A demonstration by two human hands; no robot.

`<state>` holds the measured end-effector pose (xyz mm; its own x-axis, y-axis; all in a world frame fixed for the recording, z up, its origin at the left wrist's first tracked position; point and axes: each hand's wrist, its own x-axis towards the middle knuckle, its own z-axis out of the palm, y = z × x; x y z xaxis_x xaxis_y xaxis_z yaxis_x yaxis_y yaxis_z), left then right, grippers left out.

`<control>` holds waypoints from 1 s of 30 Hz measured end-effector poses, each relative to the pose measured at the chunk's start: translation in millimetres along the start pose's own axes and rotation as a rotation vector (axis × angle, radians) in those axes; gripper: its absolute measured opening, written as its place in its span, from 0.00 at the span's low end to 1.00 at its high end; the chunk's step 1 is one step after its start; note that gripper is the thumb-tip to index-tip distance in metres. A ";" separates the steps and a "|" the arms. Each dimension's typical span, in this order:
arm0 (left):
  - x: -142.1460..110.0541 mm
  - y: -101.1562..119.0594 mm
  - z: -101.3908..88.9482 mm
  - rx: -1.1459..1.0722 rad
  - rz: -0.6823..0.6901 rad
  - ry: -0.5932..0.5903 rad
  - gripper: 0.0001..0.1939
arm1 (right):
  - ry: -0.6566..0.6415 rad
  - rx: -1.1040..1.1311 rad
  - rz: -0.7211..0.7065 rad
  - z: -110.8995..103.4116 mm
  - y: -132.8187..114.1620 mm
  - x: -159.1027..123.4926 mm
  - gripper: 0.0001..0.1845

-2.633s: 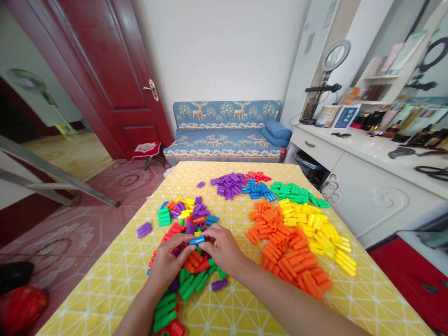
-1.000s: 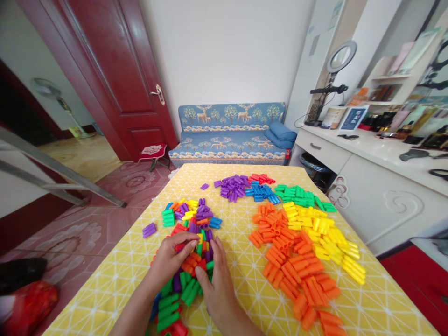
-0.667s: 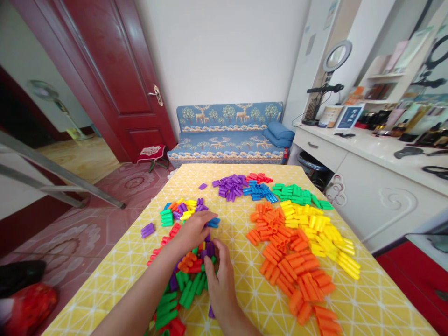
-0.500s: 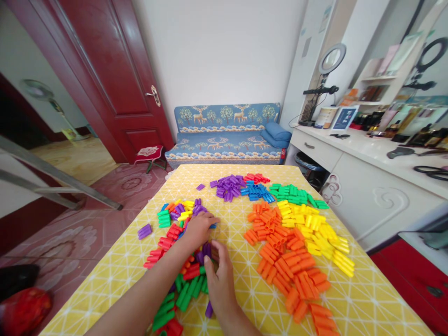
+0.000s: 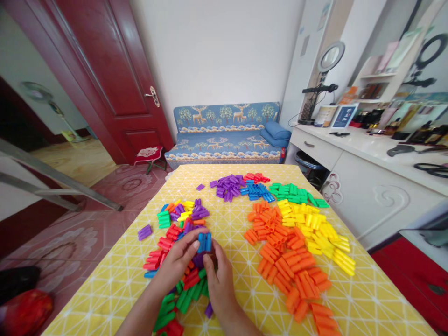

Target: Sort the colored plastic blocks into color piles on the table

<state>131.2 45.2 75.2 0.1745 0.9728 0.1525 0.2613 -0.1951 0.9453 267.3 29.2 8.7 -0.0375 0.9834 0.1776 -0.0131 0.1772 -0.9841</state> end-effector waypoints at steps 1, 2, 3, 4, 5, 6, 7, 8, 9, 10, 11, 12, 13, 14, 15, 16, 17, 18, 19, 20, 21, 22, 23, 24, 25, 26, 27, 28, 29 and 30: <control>-6.1 -3.2 1.8 0.004 -0.007 0.003 0.21 | -0.006 -0.026 -0.010 -0.2 -1.3 -0.2 0.19; -10.6 -6.3 3.6 0.017 -0.009 0.013 0.21 | -0.008 -0.050 -0.016 -0.3 -2.0 -0.3 0.18; -13.8 -9.1 5.2 0.032 -0.005 0.025 0.20 | -0.007 -0.071 -0.019 -0.5 -2.2 -0.2 0.16; -15.8 -11.5 6.6 0.044 0.002 0.035 0.20 | -0.003 -0.086 -0.021 -0.7 -1.8 0.1 0.16; -16.9 -13.5 7.6 0.052 0.011 0.044 0.20 | 0.004 -0.095 -0.022 -1.0 -1.1 0.3 0.15; -17.4 -15.1 8.4 0.055 0.020 0.052 0.19 | 0.012 -0.095 -0.023 -1.5 -0.2 0.5 0.15; -17.6 -16.3 9.1 0.052 0.029 0.058 0.19 | 0.020 -0.089 -0.025 -2.2 0.7 0.6 0.16; -17.7 -17.2 9.6 0.042 0.038 0.061 0.18 | 0.028 -0.075 -0.024 -3.1 1.4 0.5 0.17; -17.8 -17.9 10.0 0.027 0.046 0.063 0.17 | 0.036 -0.055 -0.021 -4.0 1.6 0.3 0.17; -18.0 -18.3 10.4 0.008 0.055 0.067 0.17 | 0.044 -0.029 -0.016 -5.0 1.4 0.1 0.18; -18.4 -18.5 10.7 -0.013 0.065 0.069 0.16 | 0.050 0.001 -0.009 -6.0 0.5 -0.2 0.19; -18.9 -18.4 10.8 -0.035 0.079 0.070 0.15 | 0.052 0.034 -0.001 -6.9 -0.9 -0.3 0.19; -19.5 -18.0 10.9 -0.056 0.096 0.071 0.13 | 0.049 0.067 0.007 -7.6 -2.8 -0.2 0.18; -20.1 -17.4 10.8 -0.070 0.119 0.071 0.12 | 0.042 0.098 0.011 -8.2 -5.0 0.2 0.18; -20.5 -16.7 10.6 -0.077 0.147 0.066 0.10 | 0.032 0.122 0.010 -8.5 -7.3 0.7 0.17; -20.8 -16.1 10.3 -0.075 0.178 0.059 0.09 | 0.021 0.140 0.007 -8.6 -9.4 1.4 0.16; -20.8 -15.6 10.1 -0.068 0.207 0.051 0.09 | 0.009 0.151 0.005 -8.6 -11.1 2.3 0.15; -20.7 -15.5 9.9 -0.057 0.231 0.043 0.10 | -0.003 0.158 0.007 -8.5 -12.3 3.0 0.14; -20.5 -15.7 9.7 -0.046 0.252 0.036 0.10 | -0.012 0.163 0.013 -8.3 -12.8 3.7 0.13; -20.2 -16.2 9.6 -0.039 0.265 0.032 0.11 | -0.019 0.165 0.023 -8.0 -12.7 4.1 0.13; -19.8 -16.7 9.5 -0.037 0.271 0.033 0.12 | -0.023 0.168 0.034 -7.8 -12.3 4.3 0.14; -19.4 -17.3 9.3 -0.037 0.272 0.040 0.12 | -0.025 0.174 0.043 -7.6 -11.7 4.4 0.14; -19.1 -17.6 9.1 -0.037 0.267 0.052 0.13 | -0.026 0.183 0.049 -7.4 -11.2 4.3 0.16; -18.7 -17.7 8.9 -0.040 0.257 0.070 0.13 | -0.029 0.194 0.053 -7.2 -11.0 4.1 0.17; -18.3 -17.6 8.7 -0.041 0.242 0.088 0.13 | -0.030 0.204 0.055 -7.0 -11.1 4.0 0.18; -17.9 -17.4 8.5 -0.035 0.229 0.103 0.14 | -0.029 0.213 0.056 -6.9 -11.4 4.0 0.19; -17.5 -17.2 8.3 -0.018 0.221 0.113 0.14 | -0.024 0.221 0.057 -6.9 -11.8 4.2 0.18; -17.2 -17.2 8.2 0.008 0.217 0.118 0.14 | -0.016 0.229 0.059 -7.0 -12.1 4.6 0.17; -16.9 -17.4 8.2 0.039 0.217 0.120 0.15 | -0.001 0.239 0.061 -7.5 -12.0 5.2 0.15; -16.9 -17.7 8.3 0.070 0.220 0.121 0.15 | 0.023 0.251 0.067 -8.2 -11.4 6.0 0.14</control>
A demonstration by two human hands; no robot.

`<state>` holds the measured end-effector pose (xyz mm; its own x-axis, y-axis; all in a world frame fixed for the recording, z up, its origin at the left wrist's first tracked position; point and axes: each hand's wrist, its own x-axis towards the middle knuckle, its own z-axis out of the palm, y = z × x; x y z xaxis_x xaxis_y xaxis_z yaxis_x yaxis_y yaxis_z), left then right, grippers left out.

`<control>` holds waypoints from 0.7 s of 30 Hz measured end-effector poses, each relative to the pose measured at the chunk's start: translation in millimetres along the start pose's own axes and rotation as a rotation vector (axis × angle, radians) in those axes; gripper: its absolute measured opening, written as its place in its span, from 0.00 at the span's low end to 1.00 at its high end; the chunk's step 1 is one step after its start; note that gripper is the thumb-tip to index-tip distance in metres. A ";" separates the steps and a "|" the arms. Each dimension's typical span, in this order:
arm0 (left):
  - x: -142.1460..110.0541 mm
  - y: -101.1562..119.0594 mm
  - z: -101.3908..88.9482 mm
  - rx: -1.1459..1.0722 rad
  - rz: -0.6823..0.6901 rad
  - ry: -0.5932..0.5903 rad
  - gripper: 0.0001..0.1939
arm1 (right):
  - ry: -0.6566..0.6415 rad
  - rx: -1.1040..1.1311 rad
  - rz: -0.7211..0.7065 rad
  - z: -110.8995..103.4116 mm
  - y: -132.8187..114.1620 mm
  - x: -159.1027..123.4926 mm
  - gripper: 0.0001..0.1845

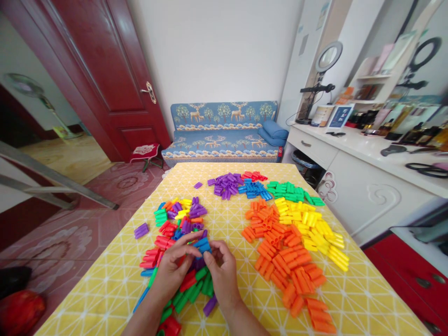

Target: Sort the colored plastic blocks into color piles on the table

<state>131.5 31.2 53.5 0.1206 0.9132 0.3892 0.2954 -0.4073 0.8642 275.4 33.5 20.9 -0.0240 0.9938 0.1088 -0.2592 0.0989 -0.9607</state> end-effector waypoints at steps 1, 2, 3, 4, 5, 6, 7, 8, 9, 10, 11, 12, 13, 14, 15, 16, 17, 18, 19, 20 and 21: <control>-0.3 -0.3 0.1 0.030 0.007 -0.003 0.14 | 0.033 0.014 0.006 -1.2 0.9 1.1 0.13; -0.8 -0.3 0.3 0.059 0.015 -0.006 0.14 | 0.077 0.024 0.014 -2.8 2.3 2.2 0.12; -1.5 0.3 0.4 0.091 0.026 -0.009 0.13 | 0.130 0.031 0.021 -4.7 4.2 3.4 0.12; -2.3 1.7 0.6 0.130 0.044 -0.017 0.13 | 0.185 0.034 0.028 -6.7 6.2 4.5 0.13; -3.1 4.3 0.8 0.177 0.072 -0.036 0.12 | 0.235 0.037 0.033 -8.7 8.3 5.5 0.13; -3.9 7.8 1.2 0.229 0.109 -0.074 0.11 | 0.275 0.041 0.036 -10.6 10.2 6.4 0.13; -4.5 12.3 2.0 0.283 0.150 -0.133 0.10 | 0.302 0.046 0.039 -12.2 11.9 7.2 0.14; -4.9 17.3 3.2 0.336 0.189 -0.207 0.09 | 0.317 0.051 0.042 -13.5 13.3 7.9 0.14; -5.3 22.3 4.9 0.384 0.218 -0.286 0.11 | 0.324 0.054 0.044 -14.6 14.4 8.6 0.15; -5.8 26.8 7.0 0.423 0.233 -0.359 0.14 | 0.329 0.054 0.046 -15.5 15.2 9.3 0.15; -6.3 30.2 9.2 0.454 0.232 -0.417 0.17 | 0.335 0.053 0.045 -16.2 15.8 10.1 0.15; -6.8 32.3 11.3 0.477 0.220 -0.457 0.20 | 0.343 0.055 0.044 -16.9 16.1 10.9 0.15; -7.4 32.7 12.9 0.496 0.200 -0.474 0.21 | 0.355 0.059 0.040 -17.6 16.3 11.9 0.16; -7.8 31.7 13.9 0.515 0.175 -0.474 0.20 | 0.367 0.065 0.034 -18.3 16.1 12.8 0.16; -7.9 29.5 14.0 0.536 0.147 -0.465 0.19 | 0.379 0.072 0.028 -19.0 15.6 13.8 0.16; -7.7 26.4 13.3 0.559 0.120 -0.451 0.16 | 0.389 0.077 0.023 -19.8 14.7 14.6 0.16; -6.9 22.8 12.0 0.582 0.095 -0.427 0.13 | 0.395 0.079 0.020 -20.5 13.5 15.4 0.16; -5.7 19.0 10.2 0.606 0.074 -0.397 0.10 | 0.400 0.078 0.019 -21.2 11.9 16.2 0.16; -4.2 15.2 8.4 0.630 0.058 -0.361 0.08 | 0.404 0.077 0.021 -21.8 10.0 16.8 0.16; -2.5 11.8 6.9 0.651 0.048 -0.322 0.06 | 0.404 0.074 0.025 -22.1 8.2 17.4 0.16; -0.8 8.7 5.8 0.671 0.041 -0.278 0.07 | 0.400 0.071 0.030 -22.3 6.6 17.9 0.16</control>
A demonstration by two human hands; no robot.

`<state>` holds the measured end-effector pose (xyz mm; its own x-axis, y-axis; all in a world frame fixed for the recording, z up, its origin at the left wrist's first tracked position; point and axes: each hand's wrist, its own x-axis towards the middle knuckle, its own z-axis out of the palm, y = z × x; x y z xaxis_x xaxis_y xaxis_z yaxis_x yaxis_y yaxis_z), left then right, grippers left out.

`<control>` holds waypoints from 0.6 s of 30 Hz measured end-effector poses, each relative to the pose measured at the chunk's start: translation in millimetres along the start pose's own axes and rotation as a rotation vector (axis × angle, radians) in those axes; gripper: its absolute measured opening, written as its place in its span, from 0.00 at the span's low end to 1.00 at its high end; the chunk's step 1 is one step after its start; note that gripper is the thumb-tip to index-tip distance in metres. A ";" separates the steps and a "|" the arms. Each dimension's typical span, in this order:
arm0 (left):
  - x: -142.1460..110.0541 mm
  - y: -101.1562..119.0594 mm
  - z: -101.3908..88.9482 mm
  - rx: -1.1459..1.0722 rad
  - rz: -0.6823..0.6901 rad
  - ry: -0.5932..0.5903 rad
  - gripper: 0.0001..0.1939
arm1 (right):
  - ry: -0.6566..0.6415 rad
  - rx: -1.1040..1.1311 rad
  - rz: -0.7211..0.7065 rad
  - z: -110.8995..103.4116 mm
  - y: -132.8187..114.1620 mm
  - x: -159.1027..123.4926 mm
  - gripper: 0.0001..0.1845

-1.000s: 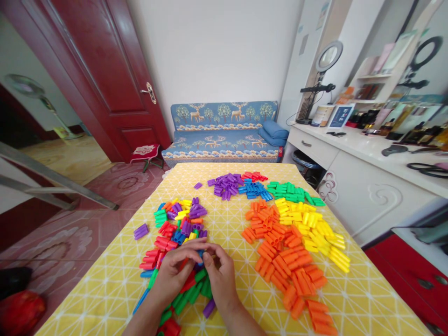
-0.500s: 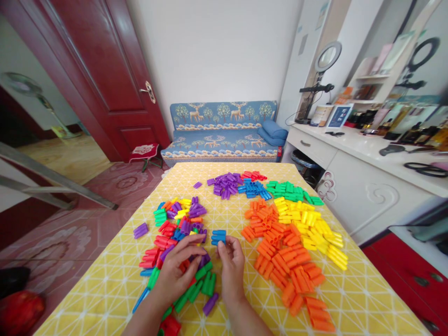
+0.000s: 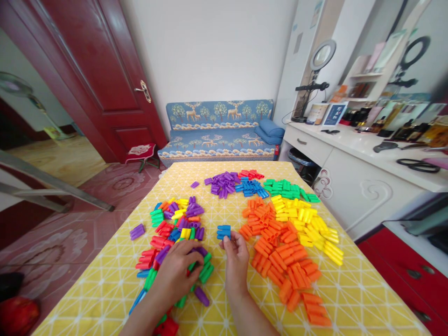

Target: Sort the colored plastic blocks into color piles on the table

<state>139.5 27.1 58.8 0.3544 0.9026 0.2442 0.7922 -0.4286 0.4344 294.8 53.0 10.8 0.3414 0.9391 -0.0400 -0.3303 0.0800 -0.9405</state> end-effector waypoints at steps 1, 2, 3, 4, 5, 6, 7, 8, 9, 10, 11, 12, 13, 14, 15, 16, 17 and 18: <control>1.6 -2.5 1.0 0.015 -0.020 0.036 0.09 | -0.009 -0.004 0.000 0.3 -1.2 0.2 0.16; 3.1 -4.3 2.1 0.027 -0.036 0.065 0.10 | -0.020 -0.010 -0.003 0.8 -2.0 0.0 0.16; 4.6 -5.4 3.5 0.036 -0.046 0.085 0.11 | -0.035 -0.017 -0.008 1.4 -2.1 -0.6 0.16; 5.8 -6.1 4.9 0.041 -0.051 0.097 0.12 | -0.049 -0.028 -0.016 2.0 -1.9 -1.7 0.17; 6.9 -6.6 6.2 0.042 -0.052 0.103 0.13 | -0.060 -0.039 -0.025 2.7 -1.5 -3.3 0.17; 7.7 -7.0 7.3 0.039 -0.049 0.103 0.13 | -0.072 -0.049 -0.033 3.5 -1.5 -5.0 0.18; 8.4 -7.6 8.1 0.030 -0.042 0.098 0.14 | -0.088 -0.060 -0.039 4.2 -2.5 -6.5 0.18; 8.9 -8.3 8.7 0.017 -0.032 0.092 0.14 | -0.110 -0.072 -0.042 4.9 -5.1 -6.9 0.18; 9.2 -9.2 8.9 0.001 -0.022 0.087 0.14 | -0.135 -0.086 -0.046 5.4 -9.8 -5.6 0.18; 9.5 -10.2 8.9 -0.015 -0.014 0.082 0.14 | -0.162 -0.104 -0.056 5.8 -16.8 -1.4 0.17; 9.7 -11.1 8.7 -0.028 -0.008 0.078 0.14 | -0.191 -0.126 -0.075 5.8 -26.2 6.4 0.15; 9.8 -12.0 8.4 -0.040 -0.004 0.077 0.14 | -0.213 -0.150 -0.109 5.3 -37.6 18.5 0.15; 9.8 -12.7 8.0 -0.049 0.000 0.077 0.13 | -0.219 -0.171 -0.152 4.4 -50.3 35.1 0.14; 9.9 -13.2 7.7 -0.059 0.001 0.078 0.13 | -0.213 -0.188 -0.200 2.9 -63.3 55.7 0.14; 9.9 -13.5 7.5 -0.068 0.001 0.080 0.13 | -0.170 -0.200 -0.243 0.8 -75.8 79.6 0.14; 9.9 -13.7 7.3 -0.078 -0.001 0.085 0.13 | -0.087 -0.211 -0.253 -1.9 -86.8 105.6 0.13; 10.0 -13.8 7.2 -0.089 -0.004 0.090 0.12 | 0.032 -0.214 -0.214 -5.0 -95.7 132.1 0.12; 10.1 -13.8 7.2 -0.099 -0.007 0.094 0.12 | 0.172 -0.218 -0.140 -8.4 -101.9 157.8 0.10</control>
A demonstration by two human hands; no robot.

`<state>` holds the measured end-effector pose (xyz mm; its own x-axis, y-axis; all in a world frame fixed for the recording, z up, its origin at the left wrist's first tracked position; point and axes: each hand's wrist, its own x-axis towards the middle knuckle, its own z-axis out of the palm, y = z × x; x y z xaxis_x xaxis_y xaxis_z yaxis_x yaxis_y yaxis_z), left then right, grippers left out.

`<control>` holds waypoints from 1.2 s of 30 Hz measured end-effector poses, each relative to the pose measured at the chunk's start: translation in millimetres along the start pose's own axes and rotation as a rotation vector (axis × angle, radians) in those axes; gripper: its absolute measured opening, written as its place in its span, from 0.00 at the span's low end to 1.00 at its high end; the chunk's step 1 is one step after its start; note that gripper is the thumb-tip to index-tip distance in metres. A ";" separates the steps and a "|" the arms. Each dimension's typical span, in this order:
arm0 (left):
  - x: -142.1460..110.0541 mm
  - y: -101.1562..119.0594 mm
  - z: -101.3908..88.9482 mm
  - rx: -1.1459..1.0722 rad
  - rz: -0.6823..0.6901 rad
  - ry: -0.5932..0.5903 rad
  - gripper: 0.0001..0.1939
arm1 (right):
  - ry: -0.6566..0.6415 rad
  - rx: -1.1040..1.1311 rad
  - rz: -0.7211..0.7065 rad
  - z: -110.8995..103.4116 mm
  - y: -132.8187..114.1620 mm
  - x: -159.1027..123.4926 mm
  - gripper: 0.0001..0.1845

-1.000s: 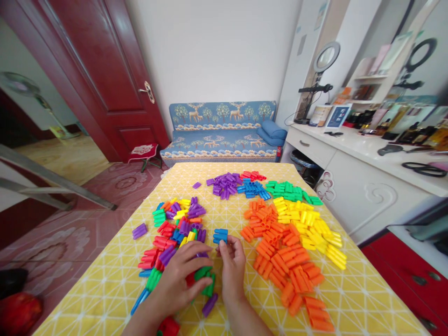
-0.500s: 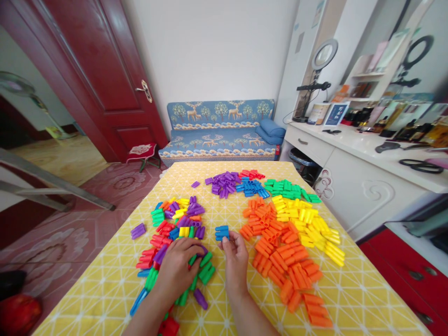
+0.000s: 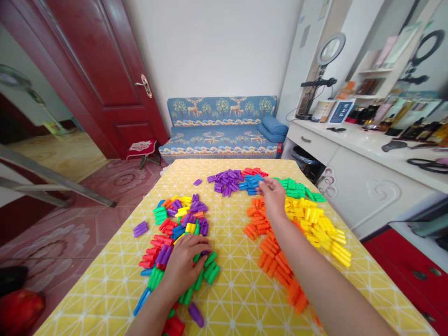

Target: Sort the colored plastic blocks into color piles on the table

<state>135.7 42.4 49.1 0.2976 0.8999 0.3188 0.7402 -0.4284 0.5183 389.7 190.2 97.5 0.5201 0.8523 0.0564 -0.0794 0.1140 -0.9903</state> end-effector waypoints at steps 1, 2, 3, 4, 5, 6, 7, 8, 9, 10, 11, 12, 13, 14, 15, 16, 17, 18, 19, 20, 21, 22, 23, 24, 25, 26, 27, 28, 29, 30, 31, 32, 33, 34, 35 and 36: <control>0.1 0.0 0.0 -0.008 -0.002 0.002 0.11 | 0.070 -0.022 0.041 0.1 0.3 24.1 0.09; 0.3 -0.1 0.1 -0.015 -0.004 0.004 0.11 | 0.118 -0.048 0.089 0.1 2.8 44.9 0.07; 0.6 -0.2 0.1 -0.020 -0.005 0.005 0.10 | 0.147 -0.078 0.133 0.1 7.2 61.8 0.05; 0.8 -0.3 0.1 -0.023 -0.008 0.008 0.10 | 0.153 -0.110 0.170 0.1 12.9 74.9 0.05; 1.1 -0.4 0.1 -0.026 -0.010 0.009 0.10 | 0.153 -0.141 0.210 0.3 19.4 84.6 0.06; 1.4 -0.5 0.0 -0.028 -0.013 0.011 0.10 | 0.149 -0.169 0.247 0.9 26.0 91.2 0.08; 1.6 -0.6 -0.2 -0.032 -0.015 0.011 0.10 | 0.142 -0.191 0.279 1.9 32.2 95.6 0.10; 1.8 -0.7 -0.3 -0.035 -0.015 0.010 0.10 | 0.134 -0.208 0.305 3.3 37.8 98.3 0.12; 2.0 -0.8 -0.4 -0.037 -0.016 0.009 0.10 | 0.126 -0.220 0.326 5.1 42.5 99.9 0.14; 2.1 -0.8 -0.5 -0.038 -0.017 0.008 0.10 | 0.117 -0.228 0.340 7.1 46.0 100.8 0.15; 2.2 -0.8 -0.5 -0.038 -0.018 0.008 0.10 | 0.108 -0.234 0.346 8.9 48.4 101.3 0.17; 2.2 -0.8 -0.5 -0.038 -0.019 0.010 0.09 | 0.096 -0.239 0.345 10.5 49.7 101.4 0.17; 2.1 -0.8 -0.4 -0.038 -0.019 0.012 0.09 | 0.084 -0.246 0.336 11.5 49.8 101.2 0.17; 2.1 -0.9 -0.3 -0.038 -0.019 0.014 0.09 | 0.072 -0.254 0.318 11.8 48.8 100.3 0.16; 2.0 -1.0 -0.1 -0.036 -0.018 0.016 0.09 | 0.060 -0.264 0.292 11.6 46.9 98.4 0.15; 1.9 -1.0 0.0 -0.034 -0.018 0.017 0.09 | 0.048 -0.275 0.260 10.7 44.2 94.8 0.13; 1.8 -1.1 0.2 -0.031 -0.018 0.018 0.09 | 0.034 -0.284 0.220 9.5 41.1 88.8 0.12; 1.8 -1.1 0.2 -0.027 -0.017 0.017 0.09 | 0.015 -0.290 0.172 7.9 38.2 79.6 0.12; 1.9 -1.1 0.1 -0.025 -0.015 0.016 0.10 | -0.007 -0.293 0.121 6.2 35.9 66.7 0.13; 2.1 -1.0 -0.1 -0.024 -0.013 0.014 0.10 | -0.033 -0.292 0.073 4.4 35.0 49.4 0.15; 2.2 -0.8 -0.4 -0.025 -0.012 0.012 0.10 | -0.076 -0.291 0.022 2.7 35.7 27.9 0.16; 2.4 -0.5 -0.9 -0.029 -0.010 0.008 0.10 | -0.126 -0.288 -0.025 1.1 38.5 2.5 0.16; 2.6 -0.3 -1.5 -0.036 -0.009 0.006 0.09 | -0.196 -0.284 -0.064 -0.4 43.3 -25.8 0.16; 2.7 -0.1 -2.0 -0.046 -0.009 0.007 0.09 | -0.321 -0.288 -0.132 -1.7 49.6 -55.6 0.15; 2.8 0.0 -2.5 -0.058 -0.009 0.009 0.09 | -0.413 -0.275 -0.177 -2.8 56.9 -85.4 0.15; 2.6 -0.1 -2.9 -0.076 -0.008 0.013 0.08 | -0.474 -0.266 -0.199 -3.5 64.4 -113.3 0.16; 2.3 -0.4 -3.3 -0.102 -0.011 0.020 0.08 | -0.508 -0.261 -0.230 -3.8 71.4 -138.1 0.17; 1.7 -0.7 -3.6 -0.140 -0.019 0.035 0.08 | -0.528 -0.264 -0.255 -3.7 77.3 -158.6 0.18; 0.8 -1.0 -4.1 -0.190 -0.035 0.057 0.09 | -0.539 -0.272 -0.273 -3.2 81.6 -174.2 0.20; -0.2 -1.2 -5.0 -0.251 -0.056 0.085 0.10 | -0.543 -0.285 -0.289 -2.5 84.5 -184.9 0.21; -1.3 -1.2 -6.6 -0.314 -0.080 0.121 0.12 | -0.546 -0.301 -0.301 -1.7 86.0 -191.2 0.22; -2.5 -0.8 -9.3 -0.374 -0.106 0.156 0.13 | -0.549 -0.315 -0.310 -1.1 86.6 -194.0 0.22; -3.5 -0.4 -13.3 -0.423 -0.130 0.188 0.13 | -0.553 -0.326 -0.318 -0.8 86.4 -194.2 0.22; -4.2 0.0 -18.7 -0.459 -0.152 0.216 0.14 | -0.556 -0.333 -0.327 -0.8 86.0 -192.9 0.22; -4.4 -0.4 -25.4 -0.482 -0.172 0.242 0.14 | -0.558 -0.338 -0.334 -1.1 85.5 -191.0 0.22; -4.1 -2.0 -33.1 -0.495 -0.192 0.270 0.14 | -0.559 -0.342 -0.339 -1.6 85.2 -189.3 0.21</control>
<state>113.0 36.8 73.0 -0.0262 0.9403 0.3395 0.3769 -0.3052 0.8745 285.9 37.8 2.3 -0.0491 0.9419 0.3324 0.3257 0.3297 -0.8861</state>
